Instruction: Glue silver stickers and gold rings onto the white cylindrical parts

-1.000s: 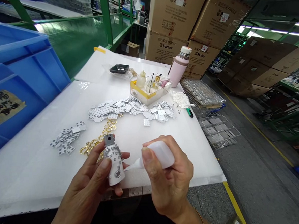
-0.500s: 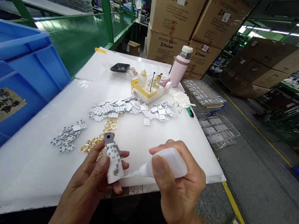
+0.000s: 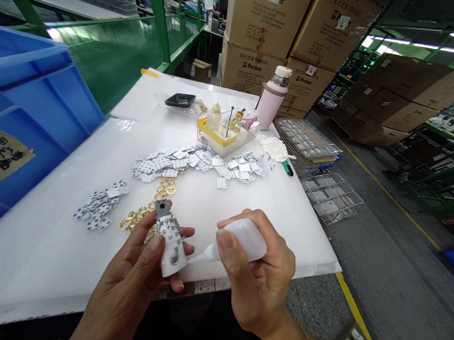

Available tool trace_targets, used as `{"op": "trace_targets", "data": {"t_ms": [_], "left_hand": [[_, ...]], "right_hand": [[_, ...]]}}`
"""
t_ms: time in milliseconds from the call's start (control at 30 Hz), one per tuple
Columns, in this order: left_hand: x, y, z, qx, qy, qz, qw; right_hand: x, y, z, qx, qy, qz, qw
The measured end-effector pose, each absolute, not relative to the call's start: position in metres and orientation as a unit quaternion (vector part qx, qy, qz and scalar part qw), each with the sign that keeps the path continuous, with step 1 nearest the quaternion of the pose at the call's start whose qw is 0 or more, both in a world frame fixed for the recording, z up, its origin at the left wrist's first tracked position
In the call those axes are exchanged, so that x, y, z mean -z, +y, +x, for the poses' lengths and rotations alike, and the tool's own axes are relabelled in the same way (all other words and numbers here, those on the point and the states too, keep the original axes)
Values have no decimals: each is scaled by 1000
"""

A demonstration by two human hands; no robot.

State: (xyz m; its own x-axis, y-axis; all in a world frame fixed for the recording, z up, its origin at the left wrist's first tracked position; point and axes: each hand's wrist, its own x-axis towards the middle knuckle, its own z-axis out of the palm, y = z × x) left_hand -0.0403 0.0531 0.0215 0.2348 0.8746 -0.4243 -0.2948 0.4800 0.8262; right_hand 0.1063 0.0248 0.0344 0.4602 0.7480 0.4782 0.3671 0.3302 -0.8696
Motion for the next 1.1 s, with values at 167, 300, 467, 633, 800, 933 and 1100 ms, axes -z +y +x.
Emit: {"op": "trace_targets", "data": {"t_ms": [167,300,467,633,800,933,1100], "left_hand": [[-22,53,-41,-401,465,313,725],[-23,53,-41,-401,468,312,723],[-23,52,-41,-402,470,310,722],[-24,53,-43,-413,465,281,731],[-30,56,-55,-434,469,217,738],[-33,60,-71,-445,487,209,722],[-29,60,-87,-480,513,212,679]], "right_hand": [[-36,26,107,-146,-511,-551,644],[-36,26,107,-139,-516,-552,640],[-37,27,105,-158,-496,-550,653],[-32,35,137,-328,-335,-504,726],[-7,37,196,-339,-373,-605,616],[15,41,220,-226,-434,-681,545],[31,45,224,-115,-461,-713,515]]}}
